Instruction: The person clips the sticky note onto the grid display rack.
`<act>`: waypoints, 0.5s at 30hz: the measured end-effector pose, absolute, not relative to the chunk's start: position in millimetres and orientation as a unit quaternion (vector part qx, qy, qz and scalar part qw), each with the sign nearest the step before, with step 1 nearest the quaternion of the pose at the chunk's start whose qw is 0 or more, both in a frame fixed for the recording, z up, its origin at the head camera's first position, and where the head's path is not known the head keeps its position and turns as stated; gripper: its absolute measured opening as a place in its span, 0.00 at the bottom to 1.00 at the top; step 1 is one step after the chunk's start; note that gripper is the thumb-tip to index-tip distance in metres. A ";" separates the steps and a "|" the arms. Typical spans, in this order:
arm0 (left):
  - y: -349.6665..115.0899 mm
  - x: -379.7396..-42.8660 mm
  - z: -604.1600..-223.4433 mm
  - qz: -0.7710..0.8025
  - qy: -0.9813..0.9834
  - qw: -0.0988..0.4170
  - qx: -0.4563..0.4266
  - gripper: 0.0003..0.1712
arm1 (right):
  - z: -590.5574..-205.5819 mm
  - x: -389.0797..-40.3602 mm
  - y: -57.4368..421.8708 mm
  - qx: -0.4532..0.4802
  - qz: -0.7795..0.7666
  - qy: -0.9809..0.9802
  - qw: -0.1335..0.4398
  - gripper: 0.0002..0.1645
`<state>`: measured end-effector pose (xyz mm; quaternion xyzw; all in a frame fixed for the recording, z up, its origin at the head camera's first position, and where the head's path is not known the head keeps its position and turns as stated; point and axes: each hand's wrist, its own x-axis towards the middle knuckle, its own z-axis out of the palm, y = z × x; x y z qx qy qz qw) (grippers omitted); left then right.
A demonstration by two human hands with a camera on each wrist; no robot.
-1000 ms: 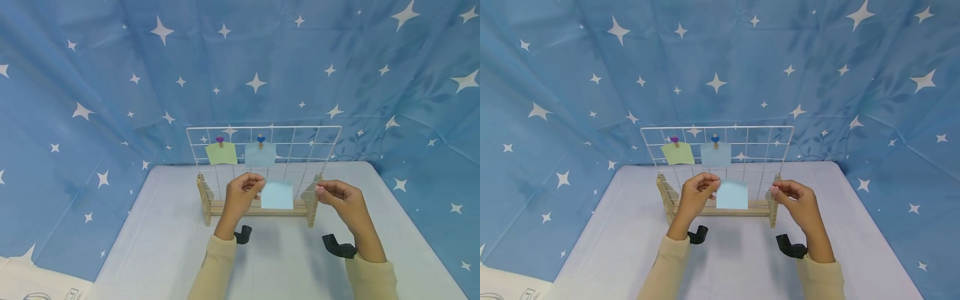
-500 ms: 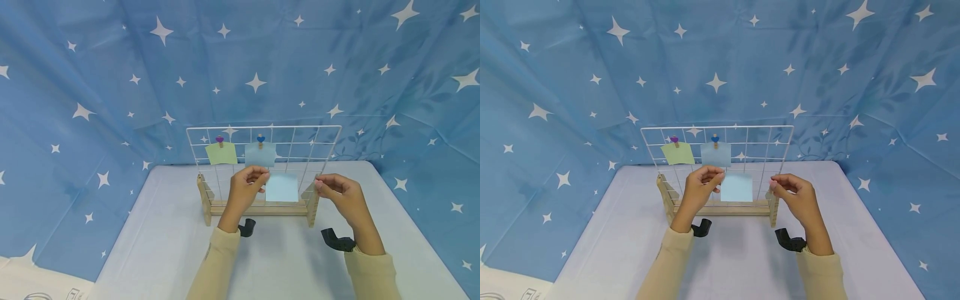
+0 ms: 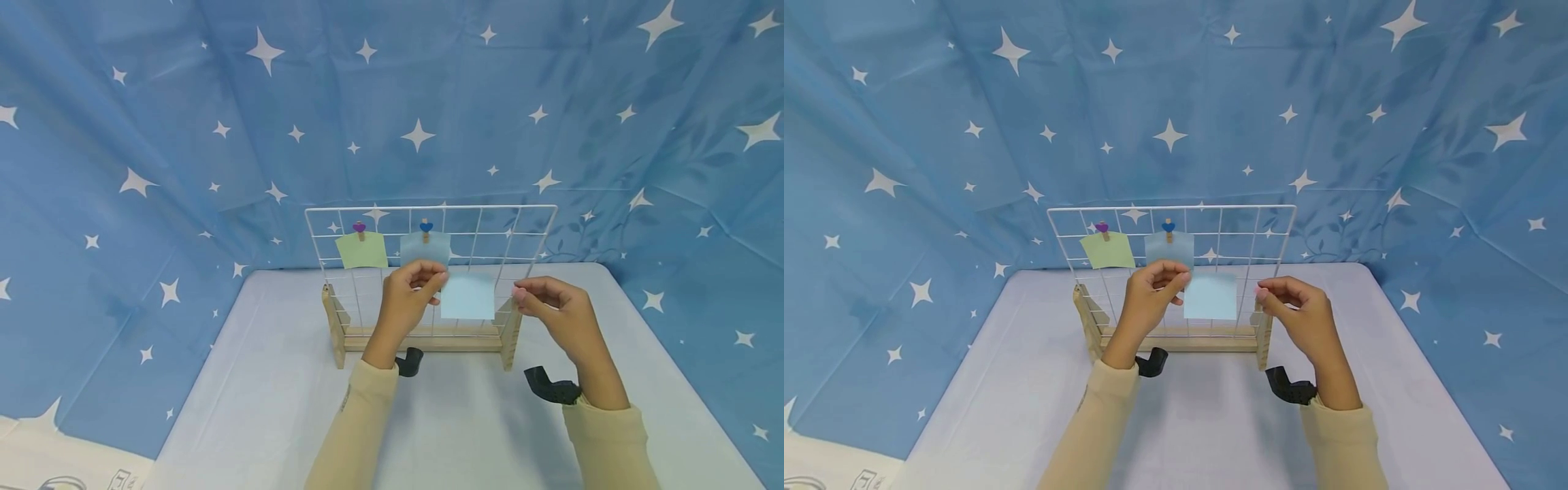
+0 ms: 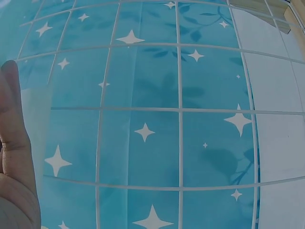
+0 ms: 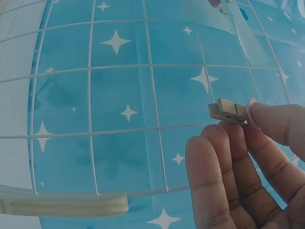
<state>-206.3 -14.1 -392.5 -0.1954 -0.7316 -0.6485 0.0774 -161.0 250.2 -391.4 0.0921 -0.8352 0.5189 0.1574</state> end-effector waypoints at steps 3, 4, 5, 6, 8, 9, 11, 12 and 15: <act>-13.6 -206.9 -390.1 -0.649 -0.731 0.078 -0.196 0.09 | -389.7 -161.4 249.2 0.098 0.517 -0.835 0.161 0.13; -13.2 -207.4 -389.7 -0.650 -0.730 0.078 -0.196 0.10 | -389.3 -161.5 248.9 0.100 0.516 -0.835 0.162 0.13; -12.7 -207.8 -389.1 -0.649 -0.730 0.078 -0.197 0.10 | -388.8 -161.4 248.6 0.101 0.515 -0.836 0.163 0.13; -12.1 -208.3 -388.6 -0.649 -0.730 0.079 -0.197 0.10 | -388.3 -161.4 248.4 0.103 0.514 -0.836 0.164 0.13; -10.8 -209.1 -387.4 -0.650 -0.729 0.080 -0.198 0.10 | -387.2 -161.7 247.8 0.105 0.514 -0.835 0.166 0.13; -9.9 -209.8 -387.3 -0.650 -0.729 0.081 -0.199 0.10 | -386.7 -161.8 247.7 0.106 0.514 -0.835 0.166 0.13; -8.3 -210.9 -387.1 -0.650 -0.729 0.082 -0.200 0.10 | -385.8 -162.1 247.4 0.107 0.512 -0.836 0.167 0.13; -7.5 -211.5 -387.0 -0.650 -0.729 0.083 -0.200 0.10 | -385.2 -162.3 247.2 0.108 0.511 -0.836 0.168 0.13; -5.4 -212.3 -386.3 -0.647 -0.730 0.088 -0.200 0.09 | -383.1 -162.8 247.4 0.112 0.505 -0.838 0.172 0.12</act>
